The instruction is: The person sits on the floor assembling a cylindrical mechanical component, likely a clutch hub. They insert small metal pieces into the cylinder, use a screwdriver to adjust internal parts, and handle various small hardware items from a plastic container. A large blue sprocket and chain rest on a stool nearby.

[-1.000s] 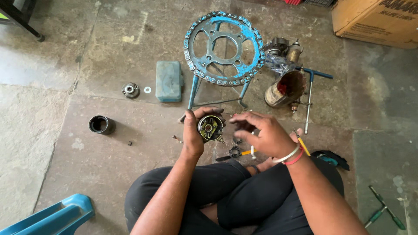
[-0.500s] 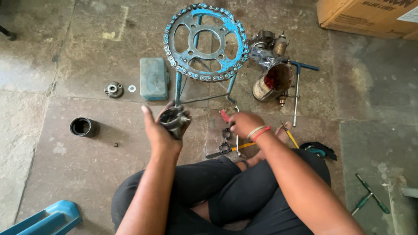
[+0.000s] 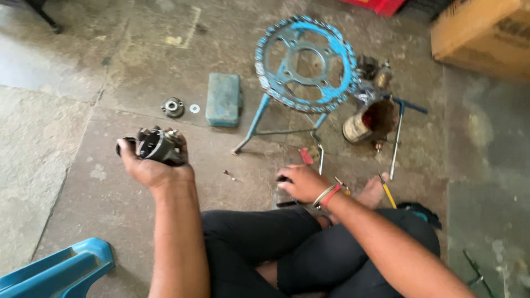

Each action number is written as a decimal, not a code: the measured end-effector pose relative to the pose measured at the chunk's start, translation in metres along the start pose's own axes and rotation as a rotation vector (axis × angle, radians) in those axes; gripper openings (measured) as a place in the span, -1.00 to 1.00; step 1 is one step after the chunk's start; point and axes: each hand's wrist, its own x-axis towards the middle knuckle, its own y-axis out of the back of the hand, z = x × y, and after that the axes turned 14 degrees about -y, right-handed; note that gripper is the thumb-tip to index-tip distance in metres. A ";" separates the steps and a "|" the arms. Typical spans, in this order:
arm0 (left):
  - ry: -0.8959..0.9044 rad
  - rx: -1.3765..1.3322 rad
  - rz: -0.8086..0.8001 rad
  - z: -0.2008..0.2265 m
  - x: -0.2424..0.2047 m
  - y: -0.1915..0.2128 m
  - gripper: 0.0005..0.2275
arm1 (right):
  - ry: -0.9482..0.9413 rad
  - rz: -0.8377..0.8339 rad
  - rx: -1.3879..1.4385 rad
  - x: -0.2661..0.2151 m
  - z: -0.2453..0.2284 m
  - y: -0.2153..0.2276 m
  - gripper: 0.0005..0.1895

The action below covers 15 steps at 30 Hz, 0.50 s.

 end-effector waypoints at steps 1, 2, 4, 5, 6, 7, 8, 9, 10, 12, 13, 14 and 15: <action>0.006 -0.011 0.026 -0.002 0.007 0.003 -0.60 | 0.015 0.032 0.052 0.011 -0.014 -0.006 -0.69; 0.013 -0.022 0.052 -0.008 0.014 0.005 -0.60 | 0.030 0.063 0.104 0.025 -0.030 -0.016 -0.65; 0.004 -0.042 0.116 -0.015 0.022 0.010 -0.62 | -0.107 0.118 0.341 0.072 -0.060 -0.040 -0.58; -0.011 -0.050 0.145 -0.019 0.026 0.008 -0.65 | -0.207 0.169 0.428 0.104 -0.073 -0.052 -0.47; -0.026 -0.058 0.174 -0.021 0.027 0.006 -0.68 | -0.310 0.218 0.513 0.139 -0.080 -0.059 -0.35; -0.022 -0.075 0.146 -0.021 0.025 0.004 -0.67 | -0.309 0.388 0.443 0.177 -0.084 -0.062 -0.19; -0.019 -0.092 0.117 -0.020 0.021 0.001 -0.67 | -0.299 0.558 0.372 0.212 -0.088 -0.066 -0.01; -0.017 -0.080 0.084 -0.021 0.018 -0.003 -0.67 | -0.461 0.525 0.485 0.241 -0.088 -0.066 0.09; -0.015 -0.068 0.052 -0.020 0.014 -0.008 -0.67 | -0.626 0.490 0.594 0.265 -0.086 -0.064 0.19; -0.055 -0.063 -0.032 -0.021 0.006 -0.017 -0.62 | -0.800 0.404 0.840 0.295 -0.069 -0.060 0.03; -0.052 -0.057 -0.034 -0.020 0.004 -0.020 -0.63 | -0.833 0.497 0.916 0.302 -0.061 -0.061 0.07; -0.048 -0.051 -0.036 -0.019 0.003 -0.023 -0.64 | -0.863 0.592 0.990 0.308 -0.056 -0.061 0.13; -0.042 -0.044 -0.041 -0.018 0.001 -0.024 -0.65 | -0.840 0.622 0.914 0.307 -0.049 -0.062 0.05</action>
